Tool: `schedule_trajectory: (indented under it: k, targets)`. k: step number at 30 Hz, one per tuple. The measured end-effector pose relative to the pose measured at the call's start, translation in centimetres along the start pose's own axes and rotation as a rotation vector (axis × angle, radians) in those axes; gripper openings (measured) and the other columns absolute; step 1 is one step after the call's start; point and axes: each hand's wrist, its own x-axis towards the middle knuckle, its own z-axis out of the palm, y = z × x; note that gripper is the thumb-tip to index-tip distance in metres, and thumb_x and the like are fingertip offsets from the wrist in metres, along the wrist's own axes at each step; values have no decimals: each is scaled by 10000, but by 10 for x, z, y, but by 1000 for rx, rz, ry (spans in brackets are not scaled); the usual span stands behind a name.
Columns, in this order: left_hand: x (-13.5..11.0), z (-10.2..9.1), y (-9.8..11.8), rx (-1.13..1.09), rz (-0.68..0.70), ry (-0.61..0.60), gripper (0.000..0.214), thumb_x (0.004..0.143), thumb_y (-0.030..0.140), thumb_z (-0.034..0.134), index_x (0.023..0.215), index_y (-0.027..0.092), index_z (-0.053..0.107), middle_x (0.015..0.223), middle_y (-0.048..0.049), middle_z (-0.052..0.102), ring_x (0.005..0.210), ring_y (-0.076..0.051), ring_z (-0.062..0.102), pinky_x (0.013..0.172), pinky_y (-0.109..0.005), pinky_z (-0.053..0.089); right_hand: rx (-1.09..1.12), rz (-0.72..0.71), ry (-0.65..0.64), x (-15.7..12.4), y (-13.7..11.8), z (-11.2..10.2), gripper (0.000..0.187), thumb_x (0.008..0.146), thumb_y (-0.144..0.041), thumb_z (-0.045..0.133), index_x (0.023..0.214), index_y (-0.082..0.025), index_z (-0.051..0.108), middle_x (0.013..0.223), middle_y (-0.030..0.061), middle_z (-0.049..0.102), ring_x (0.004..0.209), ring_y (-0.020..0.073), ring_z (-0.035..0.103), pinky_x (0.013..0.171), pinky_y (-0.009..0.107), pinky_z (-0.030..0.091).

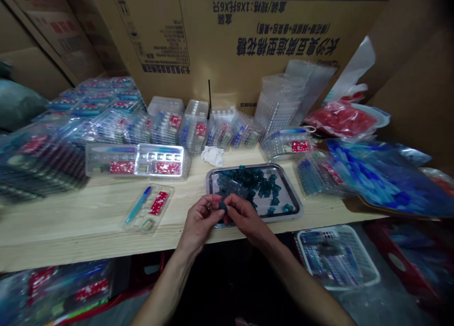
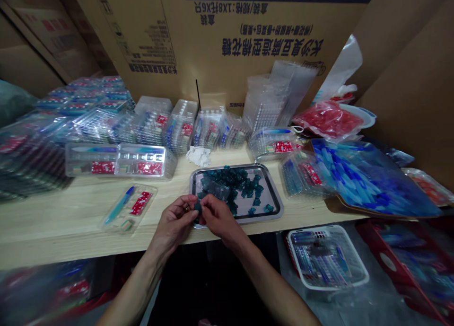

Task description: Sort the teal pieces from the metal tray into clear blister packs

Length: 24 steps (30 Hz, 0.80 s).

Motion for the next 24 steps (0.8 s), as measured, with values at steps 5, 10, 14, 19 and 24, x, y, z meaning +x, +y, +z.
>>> schedule_trajectory:
  k: [5, 10, 14, 19, 24]
  targets:
    - [-4, -2, 5, -21, -33, -45, 423, 665, 251, 856, 1060, 174, 726, 829, -9, 648, 743, -110, 602, 710, -214, 459, 294, 104, -219, -6, -7, -8, 371, 781, -514, 730, 890, -204, 558, 704, -28, 545, 642, 122, 500, 657, 271, 386]
    - [-4, -2, 7, -4, -71, -45, 426, 657, 263, 865, 1051, 160, 739, 848, -23, 676, 756, -110, 599, 713, -208, 441, 292, 55, -108, -3, -4, -5, 395, 768, -520, 743, 809, -203, 511, 645, -51, 501, 574, 96, 430, 595, 251, 323]
    - [-2, -1, 3, -1, -106, -7, 362, 631, 271, 880, 937, 151, 729, 777, -6, 674, 693, -99, 584, 676, -205, 431, 113, -23, 64, 3, 3, 2, 331, 791, -476, 697, 780, -205, 506, 595, -68, 458, 545, 92, 390, 547, 239, 301]
    - [1, 1, -3, 0, -11, 41, 343, 631, 251, 876, 878, 163, 654, 771, 17, 643, 708, -94, 583, 683, -194, 437, -59, -20, 138, 4, 9, 6, 242, 810, -424, 615, 771, -210, 510, 565, -72, 442, 515, 97, 384, 495, 235, 283]
    - [0, 3, -3, -45, 85, 71, 427, 631, 201, 869, 962, 199, 599, 856, 34, 624, 734, -74, 570, 707, -179, 443, -108, -30, 130, 3, 10, 10, 231, 820, -422, 593, 761, -213, 513, 552, -72, 448, 513, 98, 387, 496, 230, 287]
